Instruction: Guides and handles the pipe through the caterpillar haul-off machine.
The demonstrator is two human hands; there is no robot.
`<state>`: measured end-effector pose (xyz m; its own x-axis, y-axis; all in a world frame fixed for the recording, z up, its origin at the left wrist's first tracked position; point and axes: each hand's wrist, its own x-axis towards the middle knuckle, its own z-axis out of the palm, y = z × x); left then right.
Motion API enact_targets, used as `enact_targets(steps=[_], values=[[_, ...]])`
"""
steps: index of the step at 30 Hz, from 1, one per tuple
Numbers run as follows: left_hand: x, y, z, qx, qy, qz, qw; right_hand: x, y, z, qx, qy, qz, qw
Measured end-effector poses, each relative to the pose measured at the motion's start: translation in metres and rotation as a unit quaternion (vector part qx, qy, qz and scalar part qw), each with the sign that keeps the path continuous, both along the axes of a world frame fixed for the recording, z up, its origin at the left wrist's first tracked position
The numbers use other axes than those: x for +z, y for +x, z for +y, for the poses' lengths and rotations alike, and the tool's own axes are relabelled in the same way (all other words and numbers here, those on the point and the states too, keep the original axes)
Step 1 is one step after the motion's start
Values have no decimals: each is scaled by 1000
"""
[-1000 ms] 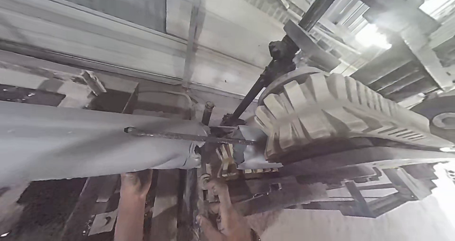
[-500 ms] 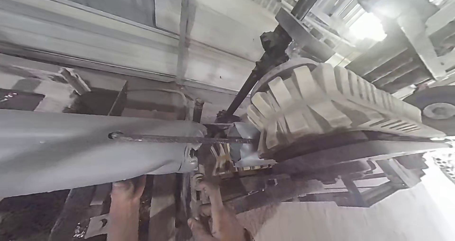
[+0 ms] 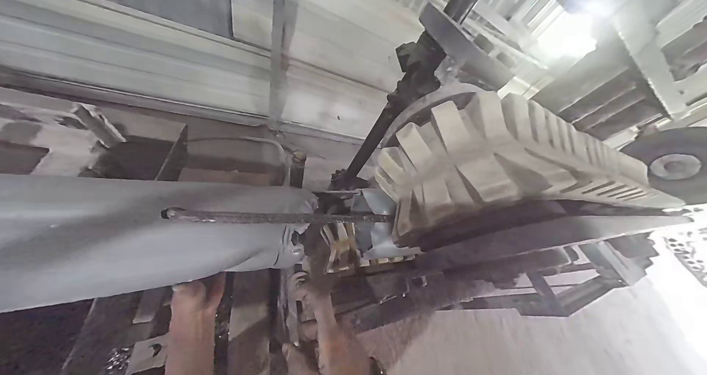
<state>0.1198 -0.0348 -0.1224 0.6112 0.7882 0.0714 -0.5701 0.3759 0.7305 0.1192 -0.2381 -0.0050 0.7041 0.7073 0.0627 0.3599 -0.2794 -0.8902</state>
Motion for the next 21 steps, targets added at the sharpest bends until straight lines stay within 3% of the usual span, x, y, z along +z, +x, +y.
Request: enact_targets(steps=[11, 21], values=[[-11, 1, -1, -11, -19, 4, 1000, -3, 2, 0, 11, 14, -13, 1000], [-16, 3, -3, -39, 29, -22, 999, -2, 7, -2, 22, 9, 9, 1000]])
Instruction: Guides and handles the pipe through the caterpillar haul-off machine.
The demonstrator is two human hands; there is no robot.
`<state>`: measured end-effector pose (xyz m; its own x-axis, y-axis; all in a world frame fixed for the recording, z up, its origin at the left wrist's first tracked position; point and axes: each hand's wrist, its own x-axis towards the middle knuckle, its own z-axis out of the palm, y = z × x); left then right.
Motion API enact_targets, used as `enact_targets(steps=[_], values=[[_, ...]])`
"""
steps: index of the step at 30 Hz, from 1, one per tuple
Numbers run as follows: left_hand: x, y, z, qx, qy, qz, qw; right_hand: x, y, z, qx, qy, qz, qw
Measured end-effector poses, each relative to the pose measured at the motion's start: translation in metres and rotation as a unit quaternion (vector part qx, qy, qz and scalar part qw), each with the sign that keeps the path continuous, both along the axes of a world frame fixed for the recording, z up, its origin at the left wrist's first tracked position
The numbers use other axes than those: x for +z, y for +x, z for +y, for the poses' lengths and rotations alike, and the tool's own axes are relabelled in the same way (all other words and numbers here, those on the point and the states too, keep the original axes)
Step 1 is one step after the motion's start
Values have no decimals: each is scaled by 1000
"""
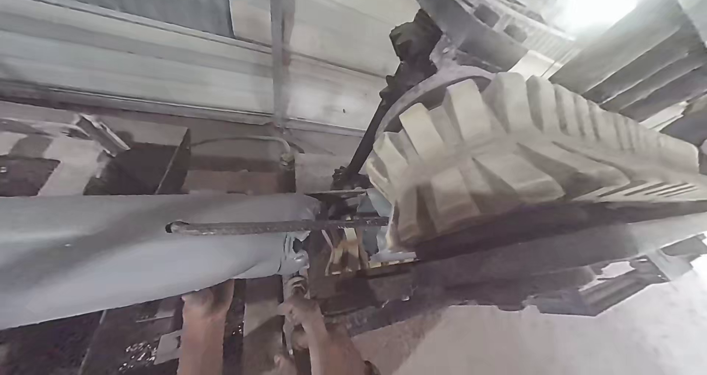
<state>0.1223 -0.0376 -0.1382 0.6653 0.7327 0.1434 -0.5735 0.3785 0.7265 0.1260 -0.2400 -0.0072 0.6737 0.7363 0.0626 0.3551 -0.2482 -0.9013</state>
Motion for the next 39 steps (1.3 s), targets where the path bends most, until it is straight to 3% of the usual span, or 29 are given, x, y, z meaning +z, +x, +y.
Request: enact_targets(steps=[12, 15, 19, 25, 34, 36, 39], values=[[16, -17, -11, -29, -42, 53, 997, 3, 6, -2, 24, -12, -5, 1000], [32, -23, -14, 31, -57, 104, 992, 2, 10, -4, 35, -13, -14, 999], [63, -21, 4, 155, -184, -25, 970, -1, 10, -3, 33, -5, -27, 999], [81, -8, 6, 193, -127, -5, 973, -11, 12, 2, 25, 21, -82, 996], [101, -5, -7, 193, -128, 22, 973, 7, 24, -7, 106, -53, -6, 993], [104, -6, -11, 188, -127, 26, 974, 5, 20, -13, 84, -22, 25, 996], [108, -7, -16, 186, -123, 44, 974, -15, 15, -25, -48, 81, 31, 995]])
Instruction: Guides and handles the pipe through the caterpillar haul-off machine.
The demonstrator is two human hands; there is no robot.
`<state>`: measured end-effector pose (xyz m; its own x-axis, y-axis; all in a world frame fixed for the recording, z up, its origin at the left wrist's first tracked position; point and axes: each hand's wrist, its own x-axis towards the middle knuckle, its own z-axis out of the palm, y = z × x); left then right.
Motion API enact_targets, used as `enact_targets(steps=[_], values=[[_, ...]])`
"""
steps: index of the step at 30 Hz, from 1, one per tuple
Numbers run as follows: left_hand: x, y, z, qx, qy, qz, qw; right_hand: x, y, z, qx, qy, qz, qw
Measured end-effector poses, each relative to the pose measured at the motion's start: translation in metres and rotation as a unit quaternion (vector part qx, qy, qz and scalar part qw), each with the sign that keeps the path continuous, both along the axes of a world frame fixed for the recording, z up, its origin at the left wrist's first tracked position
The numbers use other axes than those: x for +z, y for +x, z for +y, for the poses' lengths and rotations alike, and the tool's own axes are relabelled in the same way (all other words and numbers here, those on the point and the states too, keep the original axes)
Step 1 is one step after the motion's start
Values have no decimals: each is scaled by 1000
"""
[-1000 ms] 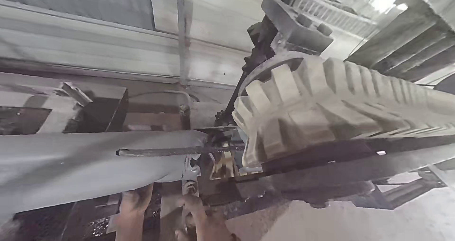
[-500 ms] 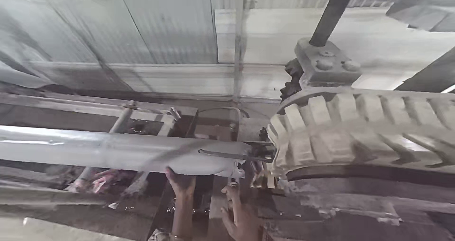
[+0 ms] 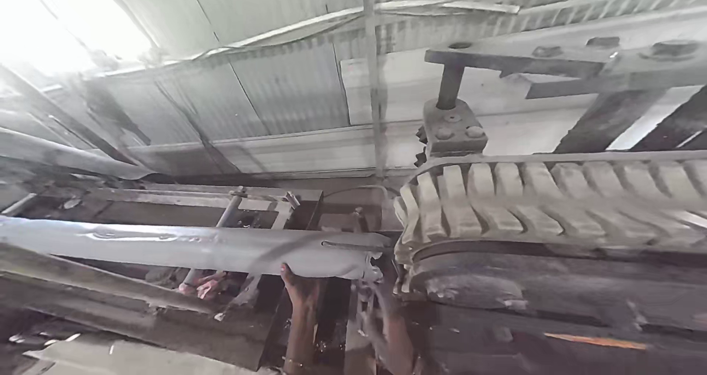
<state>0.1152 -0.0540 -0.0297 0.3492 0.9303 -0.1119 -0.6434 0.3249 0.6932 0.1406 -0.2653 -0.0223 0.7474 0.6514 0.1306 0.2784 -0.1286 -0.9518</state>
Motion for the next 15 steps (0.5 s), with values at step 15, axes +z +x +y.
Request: enact_targets(steps=[15], values=[[-9, -7, 0, -43, 46, 56, 996, -15, 41, 32, -131, -12, -35, 991]])
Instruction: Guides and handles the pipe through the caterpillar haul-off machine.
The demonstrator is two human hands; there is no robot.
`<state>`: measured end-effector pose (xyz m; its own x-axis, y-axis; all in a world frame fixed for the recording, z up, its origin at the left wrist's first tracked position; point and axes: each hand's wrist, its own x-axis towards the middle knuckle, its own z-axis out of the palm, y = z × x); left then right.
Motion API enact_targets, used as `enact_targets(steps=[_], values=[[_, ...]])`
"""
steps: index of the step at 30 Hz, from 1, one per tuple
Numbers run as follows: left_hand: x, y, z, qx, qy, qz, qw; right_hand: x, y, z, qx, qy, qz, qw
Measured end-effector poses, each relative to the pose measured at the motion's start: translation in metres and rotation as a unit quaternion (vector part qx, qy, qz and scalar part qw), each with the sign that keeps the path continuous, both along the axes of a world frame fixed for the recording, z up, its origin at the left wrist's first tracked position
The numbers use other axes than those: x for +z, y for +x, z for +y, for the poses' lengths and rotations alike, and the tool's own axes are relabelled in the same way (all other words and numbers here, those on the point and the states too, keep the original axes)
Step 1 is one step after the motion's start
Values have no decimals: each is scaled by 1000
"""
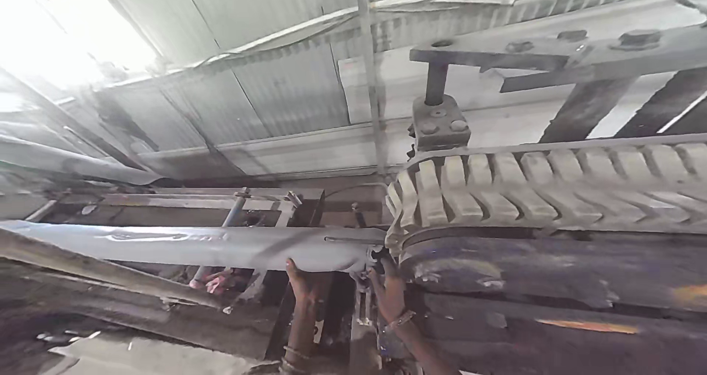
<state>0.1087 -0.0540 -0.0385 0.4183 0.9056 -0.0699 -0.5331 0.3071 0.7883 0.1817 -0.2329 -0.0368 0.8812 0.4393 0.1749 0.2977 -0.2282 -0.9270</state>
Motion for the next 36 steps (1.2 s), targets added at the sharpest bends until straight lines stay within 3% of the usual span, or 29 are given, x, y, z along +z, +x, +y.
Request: enact_targets(steps=[11, 21, 36], values=[[2, -5, -7, -16, -10, 23, 1000, 12, 6, -4, 3, 3, 29, 1000], [13, 3, -8, -2, -78, -128, 989, 19, 14, -11, 31, -52, 71, 996], [13, -2, -6, -1, -74, -75, 994, 29, 16, -23, 42, -65, 77, 994]])
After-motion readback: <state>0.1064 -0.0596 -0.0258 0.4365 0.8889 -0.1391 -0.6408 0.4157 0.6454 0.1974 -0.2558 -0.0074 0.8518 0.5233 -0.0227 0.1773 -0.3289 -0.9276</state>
